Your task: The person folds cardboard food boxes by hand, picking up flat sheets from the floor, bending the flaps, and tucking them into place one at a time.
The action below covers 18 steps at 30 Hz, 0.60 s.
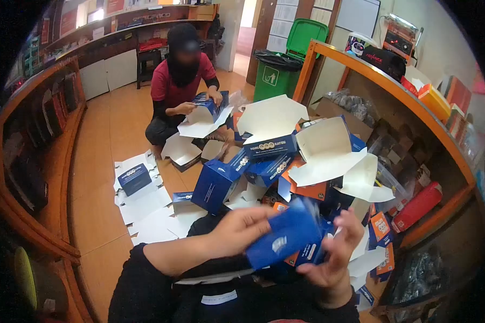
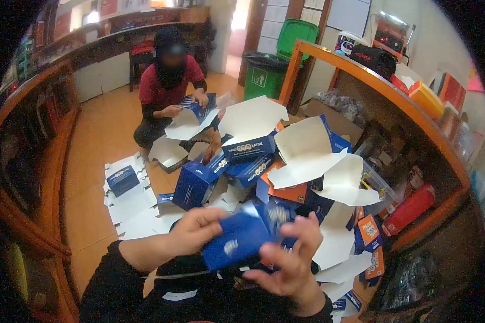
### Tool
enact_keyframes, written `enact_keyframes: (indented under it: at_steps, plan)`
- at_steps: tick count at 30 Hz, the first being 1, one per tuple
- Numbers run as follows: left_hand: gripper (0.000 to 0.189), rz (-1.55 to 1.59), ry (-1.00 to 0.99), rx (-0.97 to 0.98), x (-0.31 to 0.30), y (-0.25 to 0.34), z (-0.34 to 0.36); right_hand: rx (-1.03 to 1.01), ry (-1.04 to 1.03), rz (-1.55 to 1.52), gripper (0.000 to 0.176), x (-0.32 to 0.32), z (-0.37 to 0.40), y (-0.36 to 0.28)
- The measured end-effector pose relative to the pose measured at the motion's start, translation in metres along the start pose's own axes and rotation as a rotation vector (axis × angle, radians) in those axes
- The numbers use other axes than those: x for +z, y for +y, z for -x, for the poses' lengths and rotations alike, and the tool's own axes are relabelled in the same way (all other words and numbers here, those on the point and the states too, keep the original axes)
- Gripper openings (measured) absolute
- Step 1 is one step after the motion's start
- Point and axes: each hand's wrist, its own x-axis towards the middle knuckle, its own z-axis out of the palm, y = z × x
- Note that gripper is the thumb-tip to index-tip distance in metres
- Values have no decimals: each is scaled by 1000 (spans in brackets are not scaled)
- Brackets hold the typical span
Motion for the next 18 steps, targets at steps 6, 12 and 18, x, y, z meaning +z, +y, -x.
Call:
enact_keyframes:
  at_steps: [6,12,18]
  plan:
    - [30,242,258,475,29,7,-29,-149,-150,91,42,39,10,8]
    - [39,540,222,385,44,-1,-24,-227,53,-40,54,38,15,19]
    - [34,-925,242,650,44,-31,-15,175,58,-90,59,24,21,18]
